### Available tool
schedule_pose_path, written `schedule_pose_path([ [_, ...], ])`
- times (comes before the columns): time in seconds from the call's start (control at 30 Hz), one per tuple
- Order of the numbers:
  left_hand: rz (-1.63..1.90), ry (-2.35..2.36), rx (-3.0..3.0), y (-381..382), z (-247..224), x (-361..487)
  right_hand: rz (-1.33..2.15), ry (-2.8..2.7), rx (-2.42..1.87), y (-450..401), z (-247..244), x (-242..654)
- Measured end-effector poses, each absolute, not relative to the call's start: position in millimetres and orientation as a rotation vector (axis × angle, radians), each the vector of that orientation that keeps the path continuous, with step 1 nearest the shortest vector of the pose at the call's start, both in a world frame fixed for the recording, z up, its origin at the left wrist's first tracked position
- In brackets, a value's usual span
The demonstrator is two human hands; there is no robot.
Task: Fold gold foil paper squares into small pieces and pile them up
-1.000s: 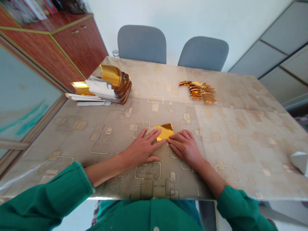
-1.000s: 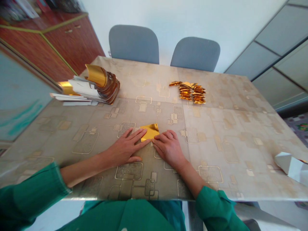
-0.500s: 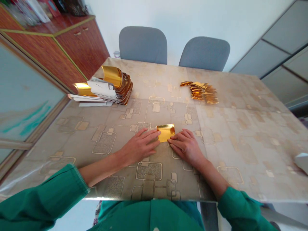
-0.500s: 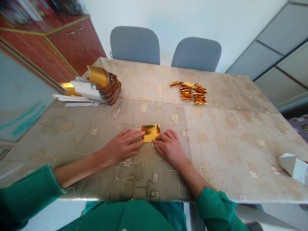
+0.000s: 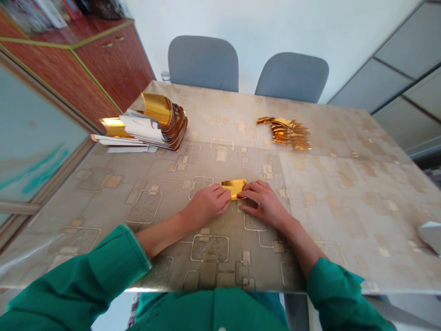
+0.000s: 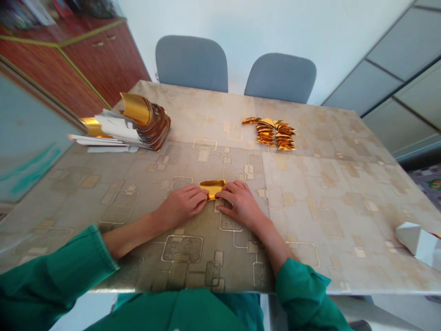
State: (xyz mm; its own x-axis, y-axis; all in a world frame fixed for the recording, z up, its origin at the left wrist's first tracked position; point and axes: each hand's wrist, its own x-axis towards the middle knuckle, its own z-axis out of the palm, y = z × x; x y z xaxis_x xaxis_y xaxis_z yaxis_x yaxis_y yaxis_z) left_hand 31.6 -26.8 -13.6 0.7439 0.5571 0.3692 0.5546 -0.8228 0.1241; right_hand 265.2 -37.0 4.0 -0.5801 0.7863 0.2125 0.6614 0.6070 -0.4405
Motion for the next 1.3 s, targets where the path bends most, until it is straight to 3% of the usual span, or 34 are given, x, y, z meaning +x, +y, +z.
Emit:
schedule_pose_path([
  [0.73, 0.605, 0.935, 2.915, -36, -9, 30, 0.611, -2.42, -1.157, -41, 7, 277],
  [1.13, 0.42, 0.983, 2.832, -44, -1, 32, 0.244, -2.332, -1.589, -58, -2, 240],
  [1.3, 0.414, 0.994, 2.814, -45, -1, 33, 0.27, -2.405, -1.538, -58, -1, 246],
])
